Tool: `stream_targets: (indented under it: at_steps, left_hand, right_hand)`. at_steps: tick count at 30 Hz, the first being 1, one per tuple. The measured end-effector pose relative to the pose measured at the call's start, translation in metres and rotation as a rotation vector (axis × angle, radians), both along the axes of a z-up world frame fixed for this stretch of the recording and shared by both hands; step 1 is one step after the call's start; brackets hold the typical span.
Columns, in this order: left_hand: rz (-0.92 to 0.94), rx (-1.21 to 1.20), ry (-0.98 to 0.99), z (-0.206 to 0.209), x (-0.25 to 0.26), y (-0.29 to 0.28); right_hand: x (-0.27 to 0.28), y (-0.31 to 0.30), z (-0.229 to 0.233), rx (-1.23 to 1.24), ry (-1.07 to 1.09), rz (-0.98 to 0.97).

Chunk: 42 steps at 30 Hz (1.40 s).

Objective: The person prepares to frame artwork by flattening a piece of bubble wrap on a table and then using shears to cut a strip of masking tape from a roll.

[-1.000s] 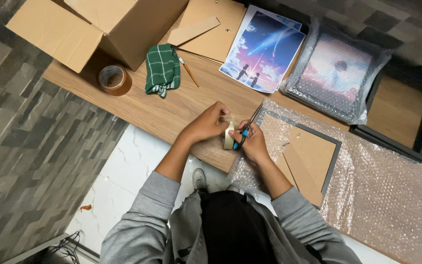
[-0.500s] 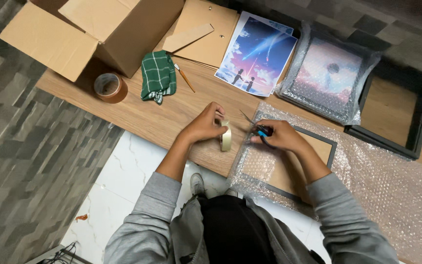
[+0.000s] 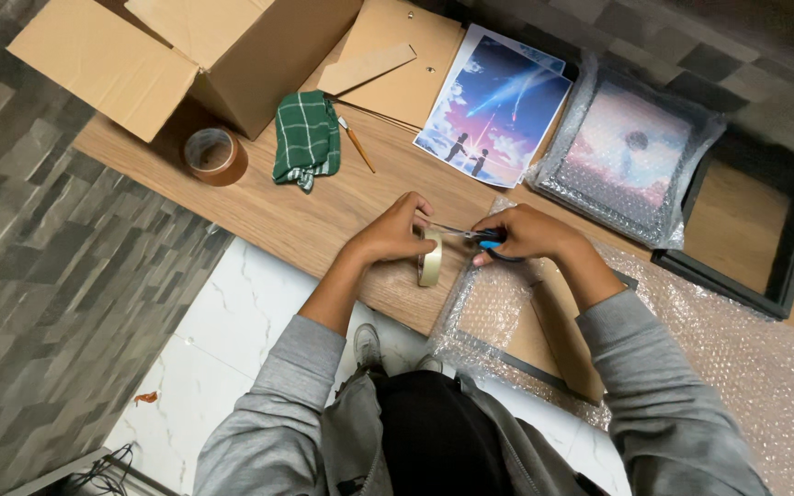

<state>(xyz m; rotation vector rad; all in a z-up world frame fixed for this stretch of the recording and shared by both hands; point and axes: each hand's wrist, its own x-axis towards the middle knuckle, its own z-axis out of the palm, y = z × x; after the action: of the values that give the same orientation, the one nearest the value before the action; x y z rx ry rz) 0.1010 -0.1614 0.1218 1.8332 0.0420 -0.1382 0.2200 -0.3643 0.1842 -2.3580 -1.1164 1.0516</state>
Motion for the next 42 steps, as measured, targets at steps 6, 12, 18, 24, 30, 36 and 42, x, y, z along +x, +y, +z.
stream_targets:
  at_steps: [6,12,18,24,30,36,42]
  left_hand:
    - [-0.02,0.019,-0.02,-0.002,0.002,0.001]
    - [-0.027,0.056,-0.023,-0.004,0.003,0.0]
    - [-0.038,0.118,-0.026,-0.003,0.004,0.0]
    - [-0.04,0.128,-0.01,-0.004,0.005,0.0]
    - [-0.048,0.125,-0.012,-0.003,0.004,0.001]
    - [-0.046,0.105,-0.003,-0.002,0.004,0.001]
    - [-0.055,0.084,0.015,-0.003,0.005,0.003]
  right_hand:
    - [0.008,0.006,-0.011,-0.012,0.006,0.035]
    - [0.013,0.009,-0.02,-0.025,-0.001,0.045]
    - [0.013,0.012,-0.024,-0.012,0.004,0.057]
    - [0.011,0.011,-0.016,-0.005,0.002,0.068]
    - [0.011,0.01,-0.015,0.023,0.004,0.081]
    - [0.019,0.009,-0.036,0.031,-0.008,0.098]
    - [0.006,0.015,-0.004,-0.015,-0.028,0.131]
